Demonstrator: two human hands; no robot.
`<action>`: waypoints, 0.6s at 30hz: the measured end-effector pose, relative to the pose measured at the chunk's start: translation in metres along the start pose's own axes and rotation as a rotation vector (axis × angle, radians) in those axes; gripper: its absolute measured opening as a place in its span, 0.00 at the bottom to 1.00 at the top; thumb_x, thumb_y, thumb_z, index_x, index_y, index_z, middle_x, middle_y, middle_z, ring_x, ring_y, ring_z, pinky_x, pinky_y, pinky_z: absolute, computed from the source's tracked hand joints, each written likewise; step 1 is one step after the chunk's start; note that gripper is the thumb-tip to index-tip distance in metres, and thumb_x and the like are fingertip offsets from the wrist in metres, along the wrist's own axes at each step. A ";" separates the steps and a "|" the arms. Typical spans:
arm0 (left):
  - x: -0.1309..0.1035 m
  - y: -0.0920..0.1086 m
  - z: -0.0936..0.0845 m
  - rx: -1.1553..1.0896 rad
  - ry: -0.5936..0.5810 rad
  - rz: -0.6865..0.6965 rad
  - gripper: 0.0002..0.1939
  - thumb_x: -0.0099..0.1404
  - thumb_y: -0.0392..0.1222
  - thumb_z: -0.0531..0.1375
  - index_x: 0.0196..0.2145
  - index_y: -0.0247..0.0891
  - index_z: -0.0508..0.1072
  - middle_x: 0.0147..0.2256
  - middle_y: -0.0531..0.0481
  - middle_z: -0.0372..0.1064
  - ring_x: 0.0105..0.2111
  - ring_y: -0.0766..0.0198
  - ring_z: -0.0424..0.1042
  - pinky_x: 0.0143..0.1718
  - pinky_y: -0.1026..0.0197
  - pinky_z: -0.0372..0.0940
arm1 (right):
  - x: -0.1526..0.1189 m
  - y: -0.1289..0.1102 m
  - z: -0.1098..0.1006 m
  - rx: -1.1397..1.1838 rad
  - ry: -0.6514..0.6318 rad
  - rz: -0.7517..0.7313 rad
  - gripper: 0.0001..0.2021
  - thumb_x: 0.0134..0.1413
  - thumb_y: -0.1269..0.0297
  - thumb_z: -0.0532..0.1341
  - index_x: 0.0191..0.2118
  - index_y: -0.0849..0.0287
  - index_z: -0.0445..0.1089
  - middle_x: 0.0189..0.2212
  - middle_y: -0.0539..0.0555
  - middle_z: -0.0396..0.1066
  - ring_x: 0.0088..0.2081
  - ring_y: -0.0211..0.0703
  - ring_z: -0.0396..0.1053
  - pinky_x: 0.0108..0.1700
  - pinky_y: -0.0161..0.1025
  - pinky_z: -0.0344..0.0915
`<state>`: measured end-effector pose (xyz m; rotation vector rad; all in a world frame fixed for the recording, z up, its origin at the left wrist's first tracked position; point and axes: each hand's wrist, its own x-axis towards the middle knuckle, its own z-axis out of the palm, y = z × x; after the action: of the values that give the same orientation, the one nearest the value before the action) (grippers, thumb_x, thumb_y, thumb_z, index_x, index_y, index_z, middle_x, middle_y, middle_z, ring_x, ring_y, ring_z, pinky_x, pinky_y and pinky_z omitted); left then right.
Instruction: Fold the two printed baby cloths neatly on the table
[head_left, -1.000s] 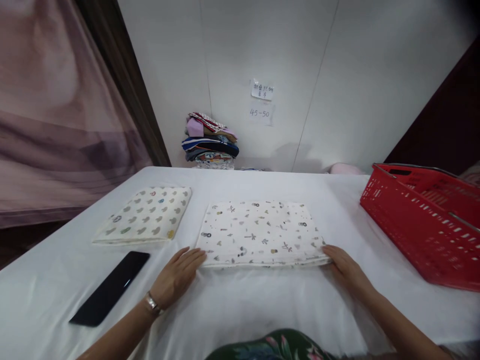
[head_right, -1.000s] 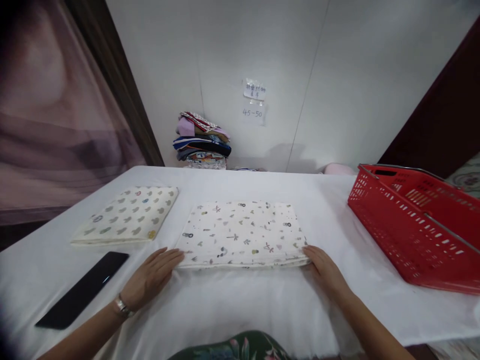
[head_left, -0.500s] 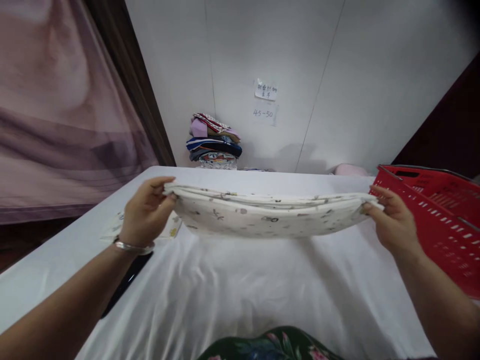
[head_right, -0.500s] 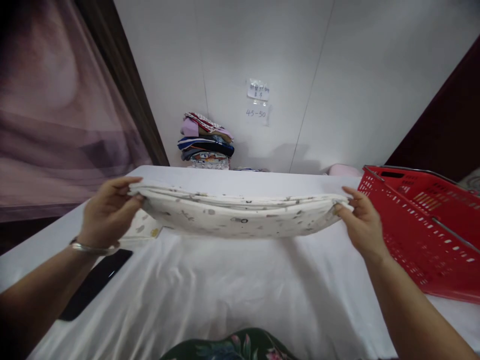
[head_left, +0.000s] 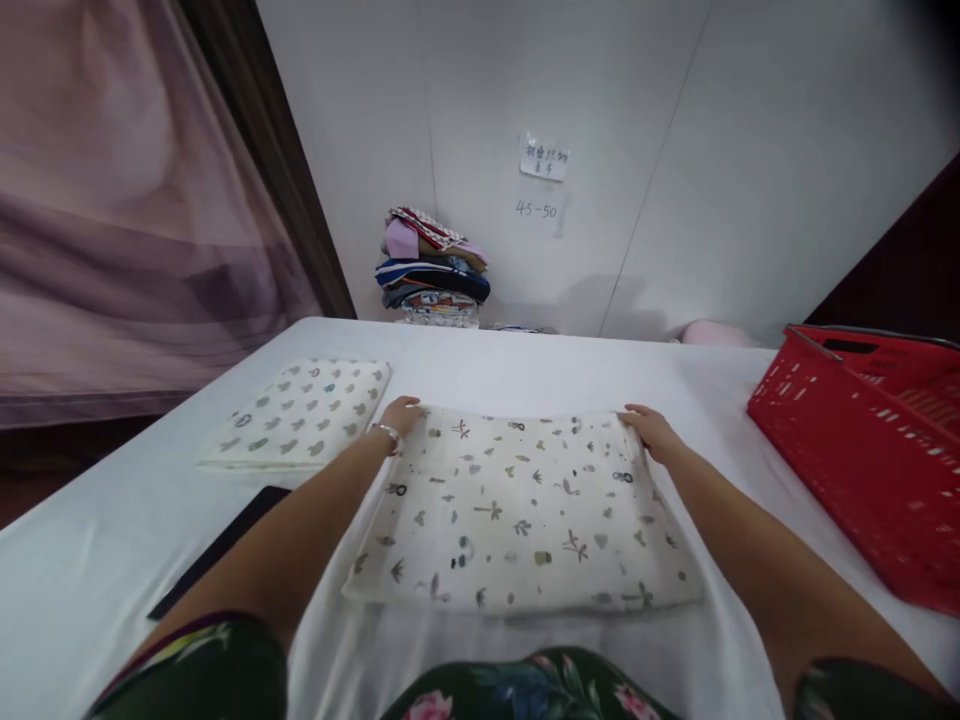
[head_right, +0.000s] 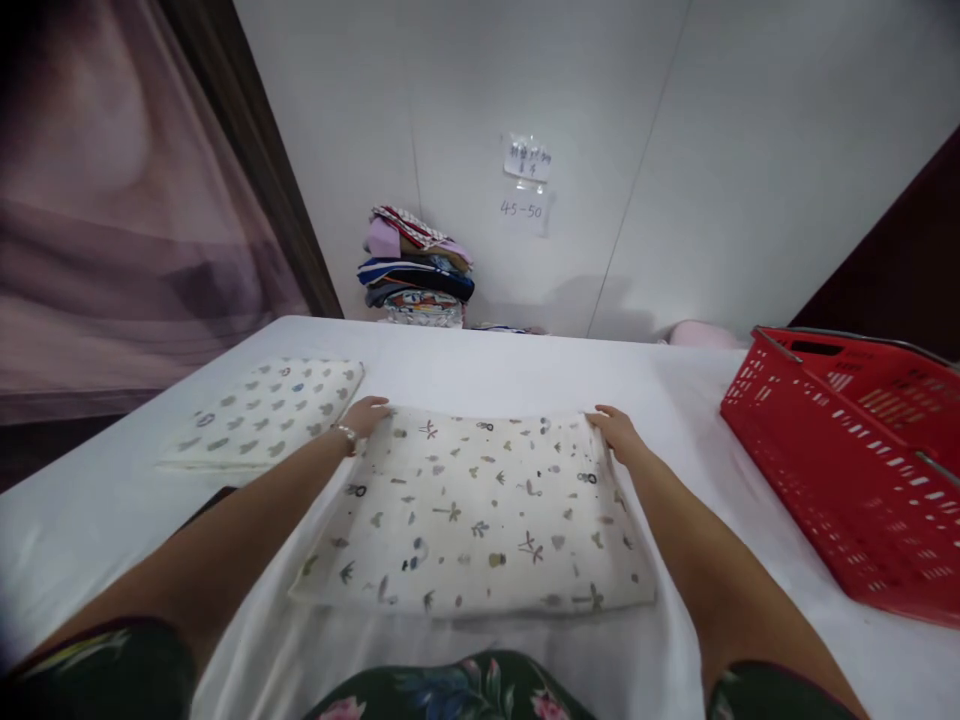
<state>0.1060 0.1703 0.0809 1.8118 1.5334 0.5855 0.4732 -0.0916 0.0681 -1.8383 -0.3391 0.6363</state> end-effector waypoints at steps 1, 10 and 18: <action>0.005 -0.005 0.008 0.013 0.001 -0.014 0.16 0.50 0.44 0.61 0.38 0.35 0.72 0.37 0.44 0.73 0.39 0.58 0.70 0.40 0.61 0.63 | 0.008 0.007 0.005 -0.017 0.010 0.009 0.20 0.37 0.68 0.65 0.42 0.63 0.69 0.22 0.51 0.70 0.23 0.38 0.66 0.24 0.33 0.63; 0.031 -0.019 0.029 0.039 0.003 -0.056 0.19 0.55 0.38 0.57 0.46 0.38 0.68 0.38 0.45 0.72 0.39 0.59 0.70 0.41 0.60 0.64 | 0.041 0.018 0.013 -0.116 0.013 -0.002 0.22 0.40 0.63 0.63 0.46 0.61 0.69 0.28 0.54 0.72 0.26 0.39 0.67 0.26 0.34 0.63; 0.014 -0.027 0.005 0.060 -0.209 -0.126 0.35 0.51 0.56 0.60 0.52 0.33 0.63 0.34 0.43 0.71 0.30 0.57 0.70 0.28 0.60 0.64 | 0.023 0.023 0.000 -0.655 0.021 -0.275 0.32 0.47 0.50 0.58 0.56 0.62 0.60 0.47 0.63 0.67 0.45 0.53 0.67 0.47 0.47 0.63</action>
<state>0.0944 0.1853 0.0569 1.7445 1.5224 0.2832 0.4901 -0.0880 0.0405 -2.3524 -0.8463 0.3285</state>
